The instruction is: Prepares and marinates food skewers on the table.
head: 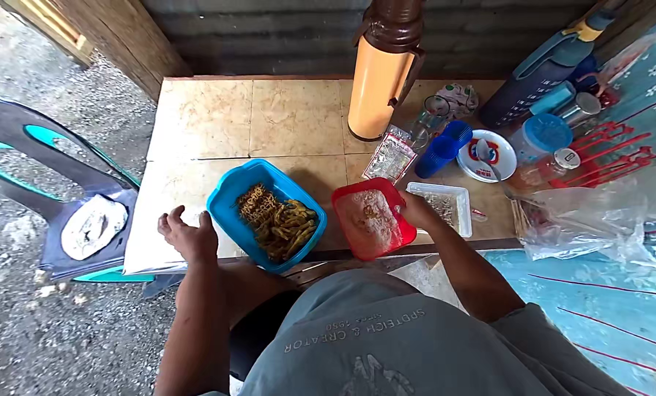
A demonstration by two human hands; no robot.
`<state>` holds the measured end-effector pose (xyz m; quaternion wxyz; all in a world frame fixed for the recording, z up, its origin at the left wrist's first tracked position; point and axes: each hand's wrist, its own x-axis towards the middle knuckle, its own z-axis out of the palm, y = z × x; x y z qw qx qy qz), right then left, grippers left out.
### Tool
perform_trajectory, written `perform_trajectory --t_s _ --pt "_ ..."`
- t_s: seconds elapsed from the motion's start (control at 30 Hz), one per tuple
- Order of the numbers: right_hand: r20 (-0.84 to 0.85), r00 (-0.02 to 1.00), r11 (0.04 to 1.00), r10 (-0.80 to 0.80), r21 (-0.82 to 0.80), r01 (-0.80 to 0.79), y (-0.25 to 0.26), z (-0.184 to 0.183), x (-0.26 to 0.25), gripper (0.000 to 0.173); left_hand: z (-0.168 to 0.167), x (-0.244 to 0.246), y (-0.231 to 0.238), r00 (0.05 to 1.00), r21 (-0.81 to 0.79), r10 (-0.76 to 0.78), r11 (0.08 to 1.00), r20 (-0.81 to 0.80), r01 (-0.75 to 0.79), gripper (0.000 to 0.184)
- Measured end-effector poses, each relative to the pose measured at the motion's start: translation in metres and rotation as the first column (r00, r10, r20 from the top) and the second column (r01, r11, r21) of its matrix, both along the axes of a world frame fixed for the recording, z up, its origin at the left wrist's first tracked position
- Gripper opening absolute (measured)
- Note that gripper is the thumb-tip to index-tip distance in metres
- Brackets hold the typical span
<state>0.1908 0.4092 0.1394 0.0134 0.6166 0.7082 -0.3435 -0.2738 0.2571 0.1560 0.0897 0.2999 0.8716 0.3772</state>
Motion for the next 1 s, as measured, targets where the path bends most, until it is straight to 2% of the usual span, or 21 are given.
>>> perform_trajectory --t_s 0.13,0.2,0.33,0.57,0.7,0.83,0.9,1.0 --pt "-0.221 0.975 0.998 0.009 -0.055 -0.022 -0.002 0.000 0.002 0.036 -0.001 0.007 -0.004 0.999 0.000 -0.029 1.000 -0.016 0.029 0.054" --pt "-0.268 0.963 0.999 -0.021 -0.033 0.012 -0.001 0.003 -0.001 0.037 -0.001 0.007 -0.003 0.999 -0.011 -0.044 0.999 -0.031 0.044 0.054" --pt "-0.189 0.980 0.998 0.058 0.044 -0.051 0.003 0.019 -0.014 0.039 0.000 0.009 -0.003 1.000 -0.002 -0.025 1.000 -0.018 0.025 0.053" --pt "-0.180 0.982 0.996 -0.059 0.060 0.071 0.005 0.011 -0.018 0.044 0.002 0.010 -0.004 0.999 -0.011 -0.027 1.000 -0.020 0.027 0.054" --pt "-0.143 0.988 0.996 -0.051 0.064 0.061 0.002 0.010 -0.019 0.042 0.001 0.007 -0.006 0.999 -0.025 -0.019 1.000 -0.030 0.018 0.053" --pt "-0.052 0.999 0.999 0.009 0.033 -0.008 0.002 0.007 -0.021 0.045 -0.001 0.004 -0.006 1.000 -0.030 -0.011 0.999 -0.029 0.010 0.053" --pt "0.045 0.999 0.999 0.029 0.042 -0.031 0.001 0.010 -0.030 0.044 -0.002 0.002 -0.004 0.999 -0.030 -0.016 0.999 -0.036 0.015 0.053" --pt "0.178 0.982 0.997 0.065 0.028 -0.071 0.003 0.004 -0.048 0.051 -0.004 0.004 -0.001 0.999 -0.023 -0.021 1.000 -0.025 0.021 0.053"
